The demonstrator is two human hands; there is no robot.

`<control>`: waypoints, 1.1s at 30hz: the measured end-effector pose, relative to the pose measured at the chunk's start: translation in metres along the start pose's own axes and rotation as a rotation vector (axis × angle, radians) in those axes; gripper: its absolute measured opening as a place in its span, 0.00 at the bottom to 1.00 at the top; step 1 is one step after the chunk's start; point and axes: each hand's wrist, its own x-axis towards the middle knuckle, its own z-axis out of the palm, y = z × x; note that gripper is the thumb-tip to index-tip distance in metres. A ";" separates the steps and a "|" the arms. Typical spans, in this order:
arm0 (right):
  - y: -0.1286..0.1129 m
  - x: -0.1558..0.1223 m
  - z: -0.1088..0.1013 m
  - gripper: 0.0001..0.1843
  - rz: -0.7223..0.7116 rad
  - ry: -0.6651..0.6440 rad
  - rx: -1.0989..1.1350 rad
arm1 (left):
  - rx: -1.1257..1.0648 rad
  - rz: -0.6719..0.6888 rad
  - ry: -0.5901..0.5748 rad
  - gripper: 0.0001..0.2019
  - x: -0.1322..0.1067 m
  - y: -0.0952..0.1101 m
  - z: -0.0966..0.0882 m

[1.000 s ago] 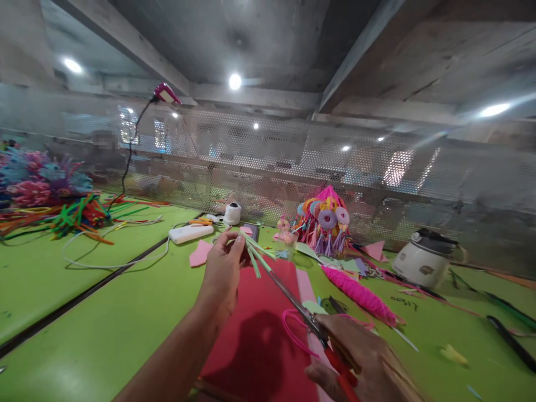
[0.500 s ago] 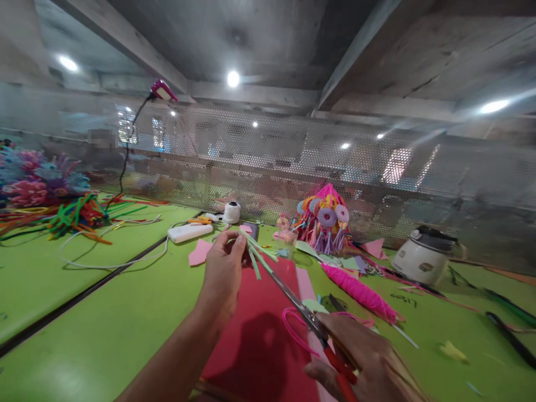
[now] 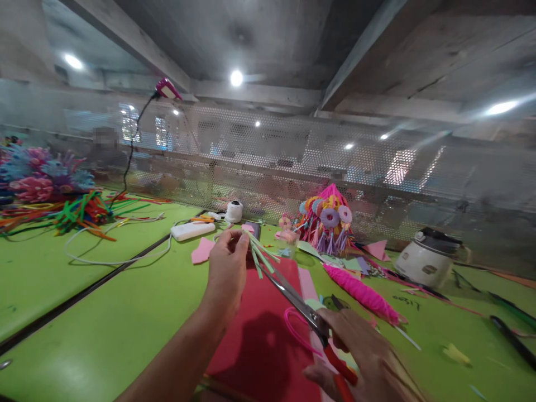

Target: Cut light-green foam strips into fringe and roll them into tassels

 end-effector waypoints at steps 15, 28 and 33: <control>0.003 0.003 0.004 0.20 -0.075 0.090 -0.071 | -0.055 0.003 0.033 0.11 -0.005 0.002 0.001; 0.009 0.000 0.008 0.20 -0.080 0.086 -0.031 | -0.050 0.024 0.064 0.08 0.001 0.004 -0.001; 0.007 0.003 0.006 0.18 -0.111 0.097 -0.039 | -0.025 0.022 0.082 0.07 0.001 0.005 -0.002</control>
